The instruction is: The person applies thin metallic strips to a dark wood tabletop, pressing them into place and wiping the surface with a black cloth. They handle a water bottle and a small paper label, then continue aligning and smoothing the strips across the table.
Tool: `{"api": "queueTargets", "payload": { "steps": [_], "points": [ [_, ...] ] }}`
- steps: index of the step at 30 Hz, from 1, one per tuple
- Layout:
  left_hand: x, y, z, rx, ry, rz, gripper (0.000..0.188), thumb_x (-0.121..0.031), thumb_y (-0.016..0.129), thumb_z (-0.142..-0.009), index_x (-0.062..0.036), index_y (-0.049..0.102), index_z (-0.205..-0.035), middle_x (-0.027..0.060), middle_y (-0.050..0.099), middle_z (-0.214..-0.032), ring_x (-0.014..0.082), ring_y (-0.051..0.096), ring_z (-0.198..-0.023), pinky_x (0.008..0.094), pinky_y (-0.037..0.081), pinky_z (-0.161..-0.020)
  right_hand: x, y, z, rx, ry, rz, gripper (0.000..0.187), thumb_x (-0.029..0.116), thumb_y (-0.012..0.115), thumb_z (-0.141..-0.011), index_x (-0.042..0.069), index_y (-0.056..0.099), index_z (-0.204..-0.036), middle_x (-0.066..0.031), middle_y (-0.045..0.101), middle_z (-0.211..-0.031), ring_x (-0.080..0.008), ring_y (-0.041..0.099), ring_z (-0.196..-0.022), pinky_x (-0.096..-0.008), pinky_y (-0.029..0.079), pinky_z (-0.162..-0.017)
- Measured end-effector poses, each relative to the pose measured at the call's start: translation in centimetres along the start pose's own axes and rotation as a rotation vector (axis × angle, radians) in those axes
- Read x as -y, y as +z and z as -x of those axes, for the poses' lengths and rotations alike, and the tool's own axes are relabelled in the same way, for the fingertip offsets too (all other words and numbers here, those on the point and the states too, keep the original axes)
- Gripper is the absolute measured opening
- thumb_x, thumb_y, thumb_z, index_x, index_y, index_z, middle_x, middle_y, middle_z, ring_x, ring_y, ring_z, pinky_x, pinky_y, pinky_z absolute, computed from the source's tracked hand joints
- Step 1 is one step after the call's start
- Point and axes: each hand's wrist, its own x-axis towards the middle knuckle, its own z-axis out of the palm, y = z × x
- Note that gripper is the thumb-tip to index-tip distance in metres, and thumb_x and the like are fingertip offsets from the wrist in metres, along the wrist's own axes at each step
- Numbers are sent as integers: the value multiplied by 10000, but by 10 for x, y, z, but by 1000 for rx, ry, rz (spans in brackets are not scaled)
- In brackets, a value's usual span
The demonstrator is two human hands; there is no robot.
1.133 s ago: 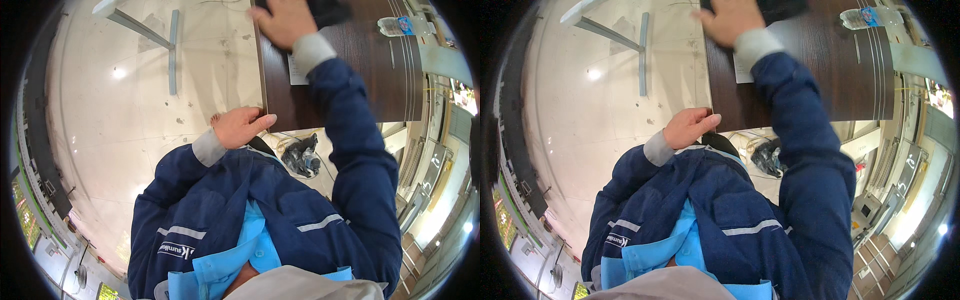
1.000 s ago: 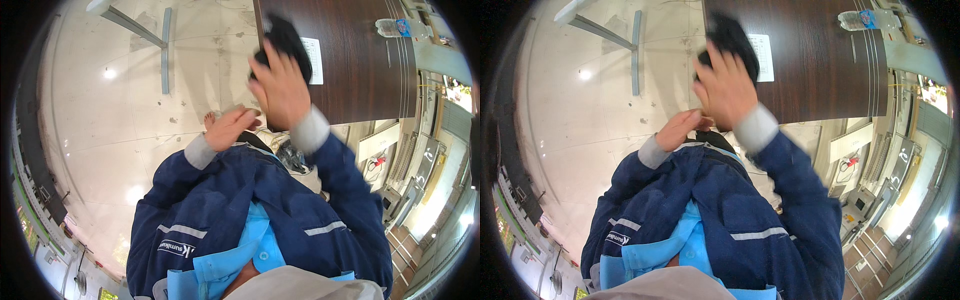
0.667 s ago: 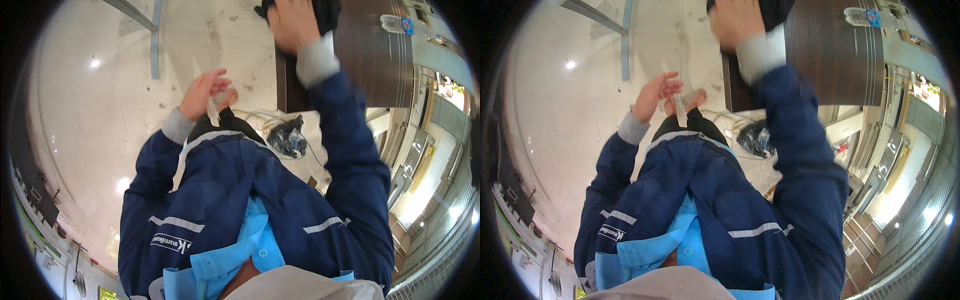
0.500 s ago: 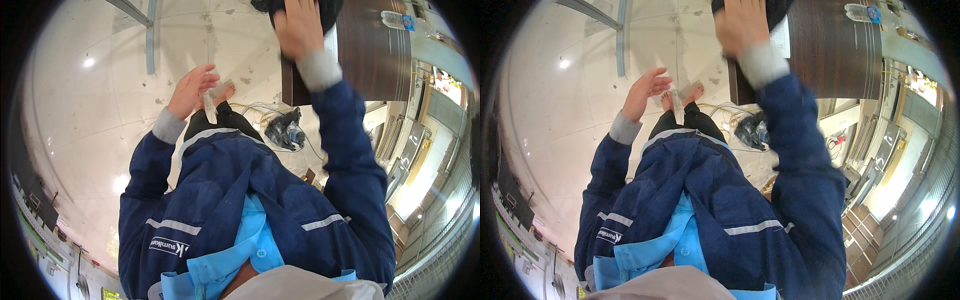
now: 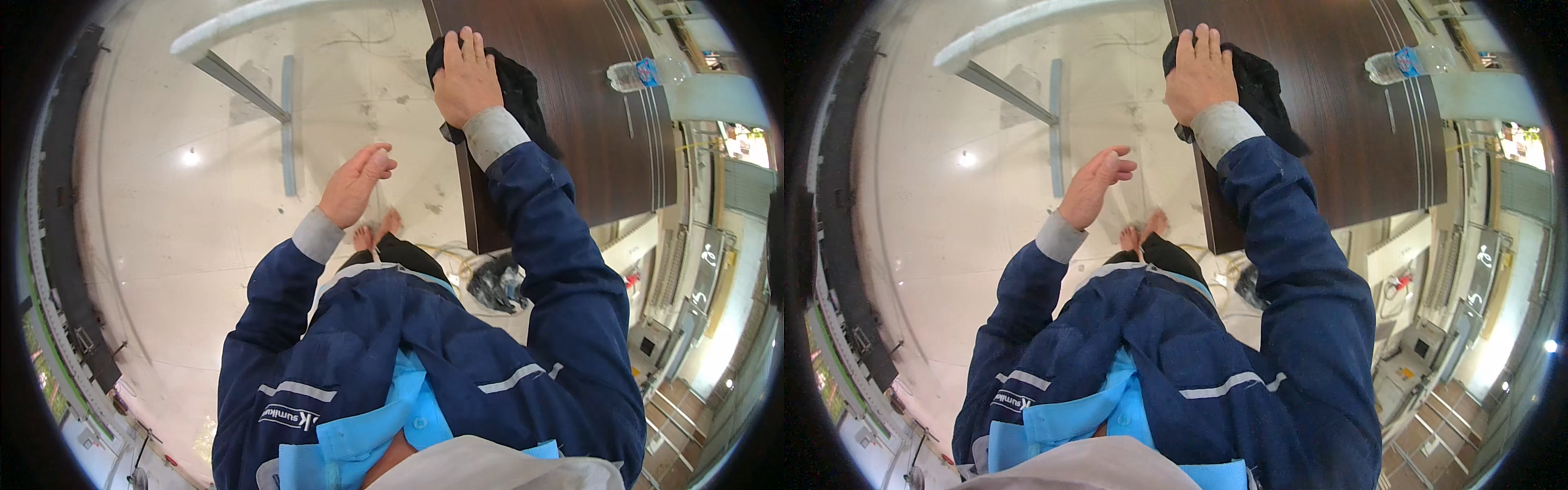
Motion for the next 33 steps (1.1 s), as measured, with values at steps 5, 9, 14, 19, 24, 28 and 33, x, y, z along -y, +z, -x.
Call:
{"api": "queueTargets", "payload": {
  "steps": [5, 9, 14, 19, 24, 28, 33],
  "points": [
    [-15, -53, 5, -156, 3, -138, 568, -450, 449, -1115, -10, 525, -1466, 154, 705, -1264, 229, 670, -1132, 365, 481, -1040, 6, -25, 69, 224, 66, -50, 725, 192, 633, -936, -49, 363, -1563, -306, 361, -1623, -453, 331, -1530, -592, 292, -1225],
    [-2, -98, 25, -469, -161, -52, 593, -458, 441, -1115, 6, 512, -1477, 187, 696, -1263, 251, 665, -1137, 387, 469, -1061, 9, -27, 96, 193, 97, -114, 744, 113, 613, -889, -52, 358, -1568, -314, 350, -1627, -477, 304, -1541, -625, 297, -1209],
    [-16, -119, -23, -432, -73, -102, 624, -452, 398, -1127, 51, 486, -1486, 200, 695, -1241, 259, 670, -1139, 389, 481, -1048, -4, 12, -31, 15, 66, -72, 667, 111, 592, -888, -54, 420, -1511, -300, 390, -1603, -477, 356, -1505, -604, 336, -1193],
    [-87, -139, -138, -143, 234, -272, 550, -389, 522, -1097, 17, 520, -1468, 150, 714, -1231, 220, 654, -1146, 362, 458, -1067, -24, 52, -207, -21, 172, -39, 493, 210, 599, -952, -35, 526, -1374, -252, 485, -1485, -408, 415, -1443, -506, 396, -1152],
    [-167, -147, -235, 117, 502, -442, 603, -440, 579, -1069, 7, 527, -1471, 157, 712, -1243, 244, 649, -1194, 373, 449, -1081, -57, 77, -257, -188, 272, -60, 487, 329, 507, -1047, 10, 527, -1414, -257, 446, -1550, -416, 396, -1475, -527, 375, -1185],
    [-190, -169, -275, 207, 497, -433, 553, -385, 576, -1080, 9, 528, -1465, 173, 705, -1237, 253, 646, -1184, 388, 467, -1062, -141, 30, -138, -78, 378, 419, 345, 200, 527, -1012, -47, 672, -1204, -187, 527, -1416, -410, 460, -1325, -511, 489, -1086],
    [-229, -149, -323, 320, 604, -530, 364, -227, 510, -1115, 37, 627, -1338, 146, 721, -1201, 225, 666, -1131, 356, 491, -1029, -143, -30, -31, -94, 974, 551, 395, 255, 578, -957, -36, 719, -1183, -210, 546, -1390, -405, 473, -1308, -560, 447, -1113]
  ]
}}
